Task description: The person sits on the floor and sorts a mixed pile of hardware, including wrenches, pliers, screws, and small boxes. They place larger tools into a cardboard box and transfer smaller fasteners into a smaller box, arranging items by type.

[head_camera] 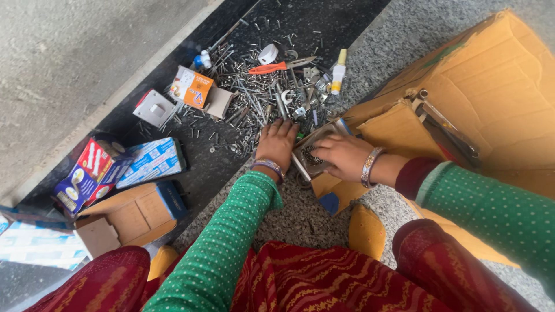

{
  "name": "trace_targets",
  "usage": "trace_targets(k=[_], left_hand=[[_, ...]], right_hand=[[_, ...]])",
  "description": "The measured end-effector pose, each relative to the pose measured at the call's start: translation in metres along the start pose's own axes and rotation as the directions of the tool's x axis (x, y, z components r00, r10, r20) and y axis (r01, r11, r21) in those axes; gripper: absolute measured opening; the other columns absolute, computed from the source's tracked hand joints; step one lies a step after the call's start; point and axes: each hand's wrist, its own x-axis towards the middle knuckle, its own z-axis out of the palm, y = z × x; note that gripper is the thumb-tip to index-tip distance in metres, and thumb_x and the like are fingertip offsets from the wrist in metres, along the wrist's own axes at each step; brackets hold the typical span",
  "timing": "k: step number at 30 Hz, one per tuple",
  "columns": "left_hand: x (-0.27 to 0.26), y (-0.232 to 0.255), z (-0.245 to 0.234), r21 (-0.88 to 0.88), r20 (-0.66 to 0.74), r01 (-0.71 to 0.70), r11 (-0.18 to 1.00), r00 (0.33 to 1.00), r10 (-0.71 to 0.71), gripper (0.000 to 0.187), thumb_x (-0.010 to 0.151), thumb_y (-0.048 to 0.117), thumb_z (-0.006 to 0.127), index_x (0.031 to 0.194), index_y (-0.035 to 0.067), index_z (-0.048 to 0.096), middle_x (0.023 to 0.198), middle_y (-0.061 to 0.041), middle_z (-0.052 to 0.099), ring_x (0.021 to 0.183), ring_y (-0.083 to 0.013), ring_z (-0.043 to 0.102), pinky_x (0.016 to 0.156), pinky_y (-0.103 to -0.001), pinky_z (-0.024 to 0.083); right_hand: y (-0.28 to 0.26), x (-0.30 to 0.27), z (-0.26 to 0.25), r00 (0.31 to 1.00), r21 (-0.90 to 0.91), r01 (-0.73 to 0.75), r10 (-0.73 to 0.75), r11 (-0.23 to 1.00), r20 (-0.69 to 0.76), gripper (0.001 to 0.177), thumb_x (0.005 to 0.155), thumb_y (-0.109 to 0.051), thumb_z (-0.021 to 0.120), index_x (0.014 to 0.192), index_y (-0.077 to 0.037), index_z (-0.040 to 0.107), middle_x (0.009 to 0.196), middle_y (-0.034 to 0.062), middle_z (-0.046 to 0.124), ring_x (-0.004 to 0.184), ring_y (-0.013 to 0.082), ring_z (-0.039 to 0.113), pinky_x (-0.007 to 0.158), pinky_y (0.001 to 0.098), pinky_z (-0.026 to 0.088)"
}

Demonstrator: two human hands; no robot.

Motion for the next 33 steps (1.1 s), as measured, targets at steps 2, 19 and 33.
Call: trace_targets(k=[2,19,33], left_hand=[[0.006,-0.002,-0.002,0.095,0.098,0.012,0.995,0.995,-0.022,0.047,0.090,0.012,0.056,0.136,0.013,0.062,0.142,-0.011,0.056,0.137,-0.0312,0.045,0.116,-0.053,0.032],[0.046,0.082,-0.139,-0.457,-0.379,-0.135,0.879,0.924,-0.055,0.027,0.093,0.008,0.067,0.120,0.008,0.066,0.115,-0.015,0.063,0.101,-0.0388,0.066,0.083,-0.047,0.055],[0.067,0.244,-0.144,-0.358,-0.246,-0.479,0.801,0.876,0.414,0.052,0.093,0.021,0.064,0.140,0.000,0.054,0.143,-0.021,0.055,0.139,-0.0383,0.047,0.121,-0.052,0.030]], right_hand=[[0.002,-0.005,0.000,0.998,0.071,-0.059,0.060,0.996,-0.001,0.051,0.078,-0.021,0.078,0.125,-0.008,0.064,0.131,0.0126,0.061,0.123,0.0325,0.055,0.104,0.0449,0.045],[-0.004,-0.053,-0.109,0.831,0.275,-0.145,0.268,0.950,-0.487,0.066,0.093,-0.022,0.068,0.150,-0.002,0.044,0.141,0.0188,0.054,0.107,0.0306,0.066,0.088,0.0413,0.056],[0.104,-0.263,-0.096,0.519,0.593,-0.499,0.766,0.632,-0.379,0.020,0.094,-0.016,0.077,0.113,-0.008,0.074,0.094,0.0064,0.077,0.079,0.0150,0.073,0.072,0.0294,0.058]])
